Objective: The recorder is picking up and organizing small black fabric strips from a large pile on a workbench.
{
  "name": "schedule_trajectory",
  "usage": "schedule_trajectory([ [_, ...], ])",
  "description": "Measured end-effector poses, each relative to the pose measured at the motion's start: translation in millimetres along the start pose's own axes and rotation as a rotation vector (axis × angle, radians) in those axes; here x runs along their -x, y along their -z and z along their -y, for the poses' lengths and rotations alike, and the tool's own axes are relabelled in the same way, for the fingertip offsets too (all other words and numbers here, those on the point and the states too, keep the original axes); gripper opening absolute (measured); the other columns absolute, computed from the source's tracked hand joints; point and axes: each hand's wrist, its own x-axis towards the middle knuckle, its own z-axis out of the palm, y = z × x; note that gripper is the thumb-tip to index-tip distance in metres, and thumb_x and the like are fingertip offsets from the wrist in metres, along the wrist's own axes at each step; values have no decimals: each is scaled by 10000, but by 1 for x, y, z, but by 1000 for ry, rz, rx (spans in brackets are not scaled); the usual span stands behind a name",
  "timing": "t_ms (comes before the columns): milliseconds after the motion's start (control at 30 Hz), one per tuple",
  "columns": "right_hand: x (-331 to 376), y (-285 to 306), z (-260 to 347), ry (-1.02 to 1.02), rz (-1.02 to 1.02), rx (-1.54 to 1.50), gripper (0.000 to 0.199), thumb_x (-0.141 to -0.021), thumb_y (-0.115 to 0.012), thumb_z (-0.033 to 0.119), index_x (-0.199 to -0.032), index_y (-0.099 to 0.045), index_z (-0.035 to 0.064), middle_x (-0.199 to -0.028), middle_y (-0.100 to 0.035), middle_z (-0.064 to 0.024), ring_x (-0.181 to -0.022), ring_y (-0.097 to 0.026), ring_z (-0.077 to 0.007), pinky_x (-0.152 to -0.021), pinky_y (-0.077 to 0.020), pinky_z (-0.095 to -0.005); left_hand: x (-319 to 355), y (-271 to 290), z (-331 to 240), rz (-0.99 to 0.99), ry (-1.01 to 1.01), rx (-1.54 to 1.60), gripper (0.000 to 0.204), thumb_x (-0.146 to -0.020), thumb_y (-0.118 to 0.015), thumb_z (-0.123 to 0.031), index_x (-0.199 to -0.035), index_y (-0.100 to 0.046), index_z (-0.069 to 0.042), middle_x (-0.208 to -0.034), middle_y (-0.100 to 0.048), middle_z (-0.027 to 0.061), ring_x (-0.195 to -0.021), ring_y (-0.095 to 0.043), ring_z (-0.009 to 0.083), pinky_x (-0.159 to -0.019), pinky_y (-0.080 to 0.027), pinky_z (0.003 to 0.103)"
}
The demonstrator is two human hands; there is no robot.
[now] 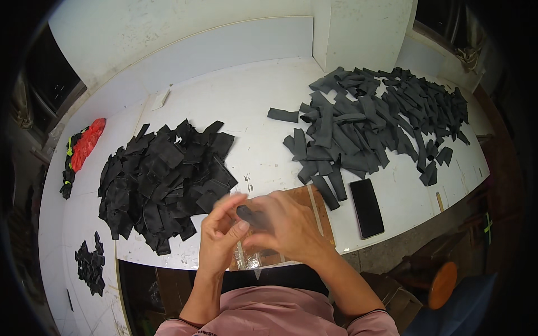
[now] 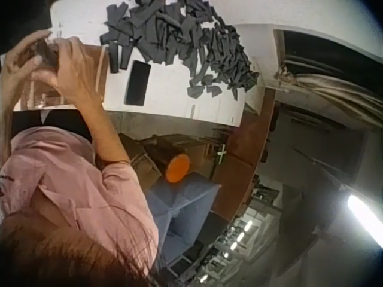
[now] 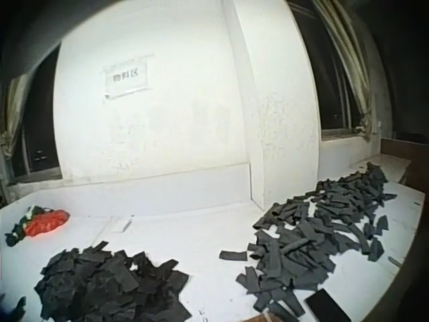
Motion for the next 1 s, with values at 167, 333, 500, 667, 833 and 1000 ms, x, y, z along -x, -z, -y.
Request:
schedule_trajectory([
  [167,-6,5,12,23,92,286,310,-656,-671,172,-899,-557,17,-822,-541,-93,-723,-561,-262,-572,-459,-344,-14,2,-3,233,-164,35,192,-765,-597,-27,-944,-593,39,-1040,-552,147,-948,-519,186,-825,-413,300],
  [333,-6,6,9,42,241,412,209,-694,-646,167,-745,-549,-10,-720,-542,-97,-638,-552,-266,-520,-437,-350,-7,7,14,109,-213,354,93,-751,-629,-58,-823,-603,-4,-934,-585,154,-909,-535,250,-744,-475,348],
  [500,2,2,-5,-81,222,333,229,-756,-584,219,-704,-542,0,-661,-535,-130,-588,-544,-291,-519,-434,-363,-10,-5,17,129,-109,203,157,-749,-625,-38,-894,-587,8,-924,-588,139,-833,-566,210,-728,-486,334],
  [667,8,5,-13,-31,163,149,143,-779,-544,153,-856,-593,44,-688,-560,-123,-632,-563,-309,-538,-443,-376,-21,-20,-17,311,-127,-275,117,-713,-623,-12,-818,-598,33,-797,-585,69,-706,-532,109,-624,-431,230],
  [833,24,-21,-36,-106,89,-1,161,-778,-546,158,-881,-592,44,-773,-581,-160,-691,-573,-327,-596,-462,-381,-26,-9,3,303,-174,-506,87,-725,-618,-15,-796,-603,32,-738,-584,56,-678,-525,99,-611,-420,220],
  [1000,6,-6,-14,-134,189,69,218,-799,-560,205,-810,-567,-13,-688,-565,-154,-648,-564,-326,-563,-440,-370,-12,-5,-7,242,-81,-188,186,-779,-574,-20,-959,-573,30,-921,-596,126,-847,-550,149,-776,-430,286],
])
